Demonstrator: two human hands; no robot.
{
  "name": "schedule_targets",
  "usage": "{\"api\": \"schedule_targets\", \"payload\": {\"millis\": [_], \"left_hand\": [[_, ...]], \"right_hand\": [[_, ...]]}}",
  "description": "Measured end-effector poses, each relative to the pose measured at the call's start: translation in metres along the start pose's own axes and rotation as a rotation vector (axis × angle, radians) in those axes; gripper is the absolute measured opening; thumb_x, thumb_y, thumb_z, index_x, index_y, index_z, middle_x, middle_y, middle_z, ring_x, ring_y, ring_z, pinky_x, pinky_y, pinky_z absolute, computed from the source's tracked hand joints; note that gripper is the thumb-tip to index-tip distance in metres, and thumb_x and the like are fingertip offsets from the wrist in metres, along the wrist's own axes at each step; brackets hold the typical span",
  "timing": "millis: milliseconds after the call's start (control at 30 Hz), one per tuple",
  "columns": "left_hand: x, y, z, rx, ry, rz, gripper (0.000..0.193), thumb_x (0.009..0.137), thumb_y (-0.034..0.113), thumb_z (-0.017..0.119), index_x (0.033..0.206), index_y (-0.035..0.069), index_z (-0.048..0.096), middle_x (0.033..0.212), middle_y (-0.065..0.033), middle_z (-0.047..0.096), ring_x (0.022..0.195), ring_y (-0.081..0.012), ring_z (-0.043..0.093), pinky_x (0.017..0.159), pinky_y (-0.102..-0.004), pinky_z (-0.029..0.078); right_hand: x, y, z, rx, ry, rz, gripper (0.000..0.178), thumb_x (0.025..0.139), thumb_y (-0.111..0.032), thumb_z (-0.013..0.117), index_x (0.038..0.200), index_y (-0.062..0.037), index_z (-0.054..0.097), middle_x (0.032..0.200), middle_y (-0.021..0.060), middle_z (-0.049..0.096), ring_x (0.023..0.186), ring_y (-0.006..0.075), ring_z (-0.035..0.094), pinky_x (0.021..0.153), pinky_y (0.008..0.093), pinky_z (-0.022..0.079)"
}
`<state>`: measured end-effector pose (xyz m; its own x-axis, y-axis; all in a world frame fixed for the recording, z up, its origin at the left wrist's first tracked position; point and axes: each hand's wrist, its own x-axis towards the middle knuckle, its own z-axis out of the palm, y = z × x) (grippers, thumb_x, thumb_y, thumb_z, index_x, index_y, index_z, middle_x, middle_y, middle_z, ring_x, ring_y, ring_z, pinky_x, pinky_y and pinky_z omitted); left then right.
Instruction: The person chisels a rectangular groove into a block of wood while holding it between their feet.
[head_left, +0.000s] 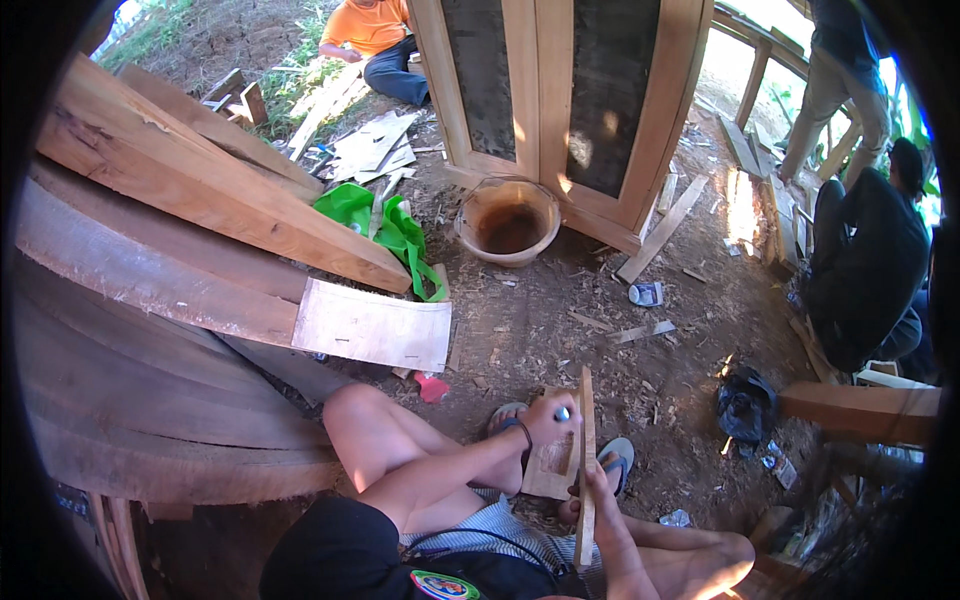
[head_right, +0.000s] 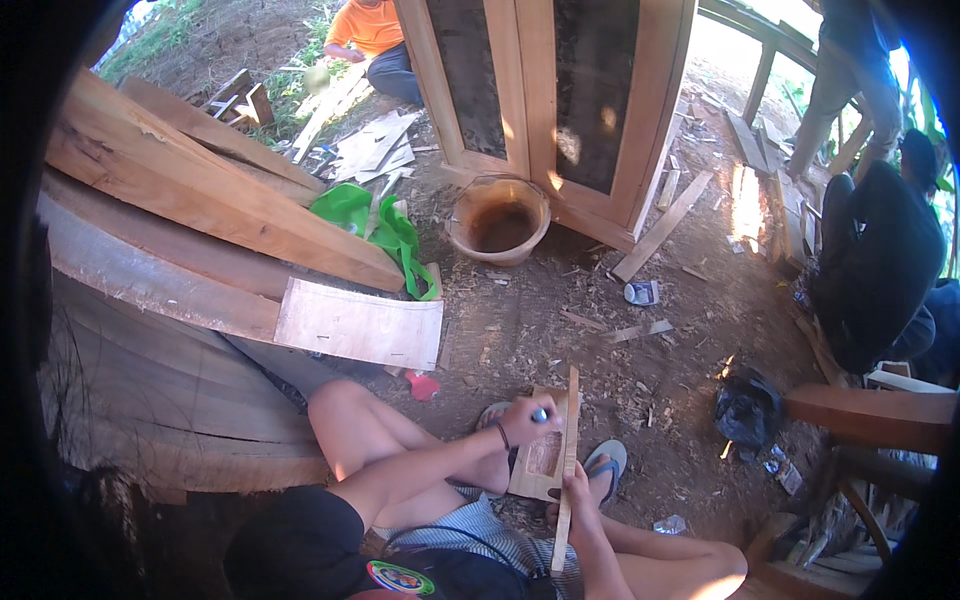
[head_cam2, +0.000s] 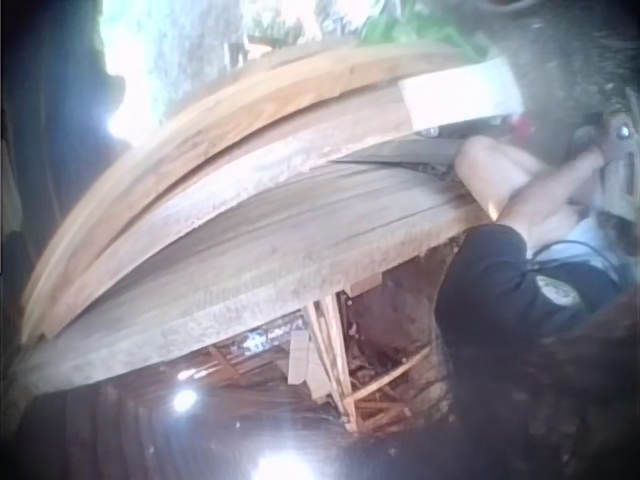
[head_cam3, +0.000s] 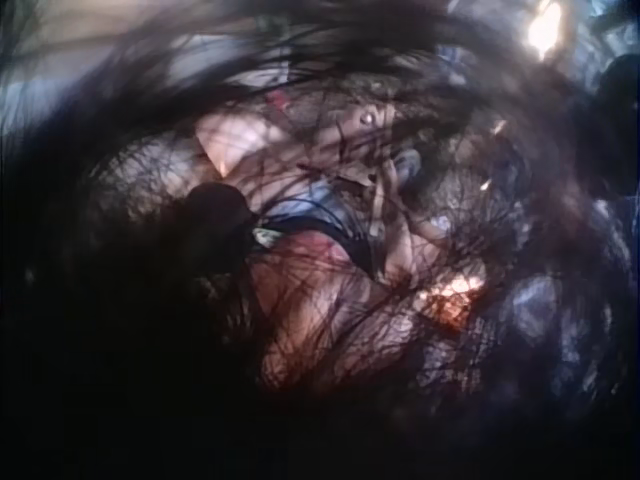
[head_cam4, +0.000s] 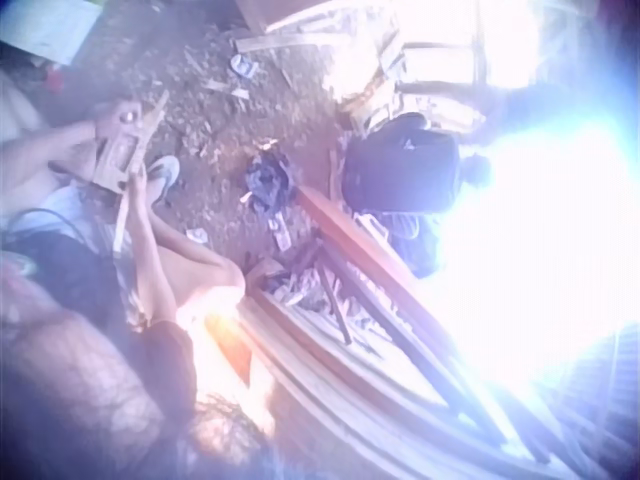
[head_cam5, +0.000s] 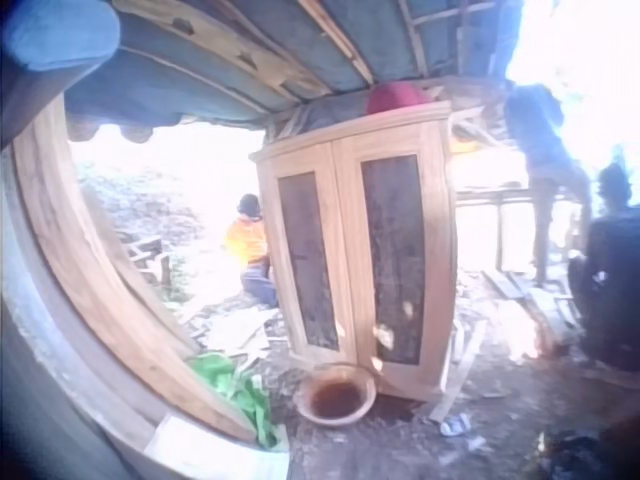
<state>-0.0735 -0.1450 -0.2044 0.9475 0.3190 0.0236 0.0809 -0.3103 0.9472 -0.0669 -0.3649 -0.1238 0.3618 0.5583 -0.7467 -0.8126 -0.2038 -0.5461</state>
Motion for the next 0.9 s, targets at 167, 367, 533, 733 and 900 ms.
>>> {"api": "schedule_targets", "payload": {"millis": [167, 367, 533, 733, 900], "left_hand": [[0.019, -0.037, -0.025, -0.088, 0.14, -0.284, 0.021, 0.083, 0.027, 0.075, 0.082, 0.009, 0.065, 0.068, -0.0039, 0.065, 0.064, -0.011, 0.061, 0.062, -0.0308, 0.05], [0.015, -0.026, -0.016, 0.015, -0.009, -0.161, 0.017, 0.085, 0.024, 0.074, 0.084, 0.009, 0.065, 0.075, -0.001, 0.066, 0.07, -0.0087, 0.06, 0.066, -0.0295, 0.051], [-0.005, -0.066, -0.005, 0.052, -0.273, -0.166, 0.022, 0.085, 0.029, 0.074, 0.093, 0.009, 0.067, 0.085, -0.0024, 0.068, 0.081, -0.0116, 0.063, 0.077, -0.032, 0.052], [0.001, -0.073, 0.009, 0.226, -0.372, -0.233, 0.037, 0.082, 0.043, 0.072, 0.097, 0.01, 0.068, 0.092, -0.014, 0.07, 0.091, -0.0279, 0.068, 0.083, -0.0407, 0.052], [0.02, -0.053, 0.013, 0.134, -0.266, -0.381, 0.03, 0.082, 0.035, 0.074, 0.102, 0.012, 0.069, 0.089, -0.0041, 0.071, 0.086, -0.0163, 0.068, 0.082, -0.0351, 0.053]], "right_hand": [[0.02, 0.019, -0.011, -0.003, 0.012, 0.016, 0.062, 0.097, -0.034, 0.046, 0.153, -0.0254, 0.02, 0.097, 0.0112, 0.05, 0.049, 0.0155, 0.047, 0.04, 0.03, 0.045], [0.01, 0.004, -0.001, -0.048, 0.057, 0.049, 0.052, 0.093, -0.039, 0.048, 0.142, -0.0245, 0.036, 0.097, 0.0133, 0.046, 0.056, 0.0136, 0.045, 0.047, 0.0268, 0.046], [0.029, 0.016, 0.001, -0.093, 0.03, -0.071, 0.048, 0.095, -0.034, 0.047, 0.14, -0.0203, 0.037, 0.093, 0.0113, 0.05, 0.056, 0.0149, 0.047, 0.047, 0.029, 0.047], [0.014, 0.003, 0.006, -0.074, 0.037, -0.057, 0.057, 0.093, -0.028, 0.052, 0.144, -0.012, 0.033, 0.104, 0.0063, 0.051, 0.08, 0.0159, 0.053, 0.061, 0.0312, 0.049], [0.016, 0.015, 0.006, -0.135, 0.05, -0.162, 0.053, 0.093, -0.028, 0.053, 0.141, -0.0114, 0.037, 0.101, 0.0065, 0.053, 0.079, 0.0169, 0.056, 0.059, 0.0342, 0.052]]}}
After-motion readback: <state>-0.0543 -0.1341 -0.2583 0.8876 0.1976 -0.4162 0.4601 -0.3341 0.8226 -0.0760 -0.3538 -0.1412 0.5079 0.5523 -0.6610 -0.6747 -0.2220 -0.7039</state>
